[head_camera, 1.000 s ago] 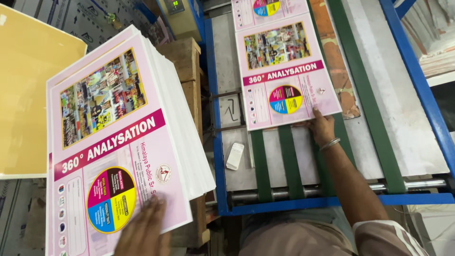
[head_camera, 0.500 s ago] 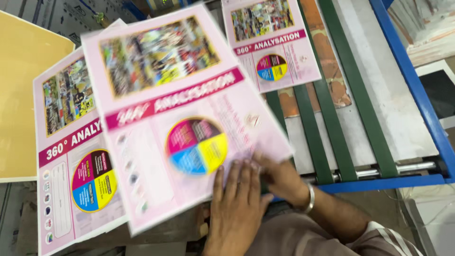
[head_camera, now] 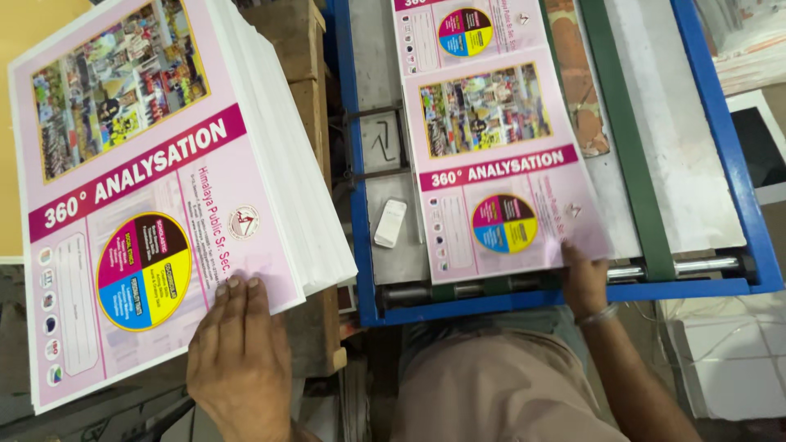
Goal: The person is handling printed sheets titled '360° ANALYSATION'. They repeatedly pick up sheets from a stack on the left and place them onto a conveyor belt on the right. The person is wearing a light brown shirt and a silver bracelet on their right wrist.
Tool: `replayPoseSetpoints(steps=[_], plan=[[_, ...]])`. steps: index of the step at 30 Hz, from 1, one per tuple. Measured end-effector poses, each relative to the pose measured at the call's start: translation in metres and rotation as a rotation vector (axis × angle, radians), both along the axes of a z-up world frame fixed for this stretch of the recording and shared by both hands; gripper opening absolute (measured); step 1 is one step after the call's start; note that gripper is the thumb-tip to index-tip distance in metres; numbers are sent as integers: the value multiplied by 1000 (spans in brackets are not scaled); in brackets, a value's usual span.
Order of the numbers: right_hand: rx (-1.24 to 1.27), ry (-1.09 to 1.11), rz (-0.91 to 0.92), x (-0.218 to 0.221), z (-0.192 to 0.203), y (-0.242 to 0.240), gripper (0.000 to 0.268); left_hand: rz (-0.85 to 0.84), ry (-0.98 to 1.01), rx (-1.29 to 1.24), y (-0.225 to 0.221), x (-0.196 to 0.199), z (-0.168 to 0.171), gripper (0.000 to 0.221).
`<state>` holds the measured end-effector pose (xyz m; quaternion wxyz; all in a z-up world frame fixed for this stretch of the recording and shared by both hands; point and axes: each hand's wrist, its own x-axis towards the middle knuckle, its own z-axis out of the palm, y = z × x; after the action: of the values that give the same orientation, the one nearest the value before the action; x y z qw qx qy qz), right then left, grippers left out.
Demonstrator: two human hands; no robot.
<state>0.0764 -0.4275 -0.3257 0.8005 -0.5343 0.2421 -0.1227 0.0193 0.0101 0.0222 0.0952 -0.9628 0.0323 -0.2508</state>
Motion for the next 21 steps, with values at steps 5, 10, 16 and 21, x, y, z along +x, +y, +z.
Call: replayPoseSetpoints(steps=[5, 10, 16, 21], plan=[[-40, -40, -33, 1, -14, 14, 46, -28, -58, -11, 12, 6, 1, 23], [-102, -35, -84, 53, -22, 23, 47, -22, 2, -49, 13, 8, 13, 32], [185, 217, 119, 83, -14, 21, 35, -148, 180, -223, 27, 8, 38, 43], [274, 223, 359, 59, 34, 37, 32, -229, 138, -506, 64, 8, 44, 31]])
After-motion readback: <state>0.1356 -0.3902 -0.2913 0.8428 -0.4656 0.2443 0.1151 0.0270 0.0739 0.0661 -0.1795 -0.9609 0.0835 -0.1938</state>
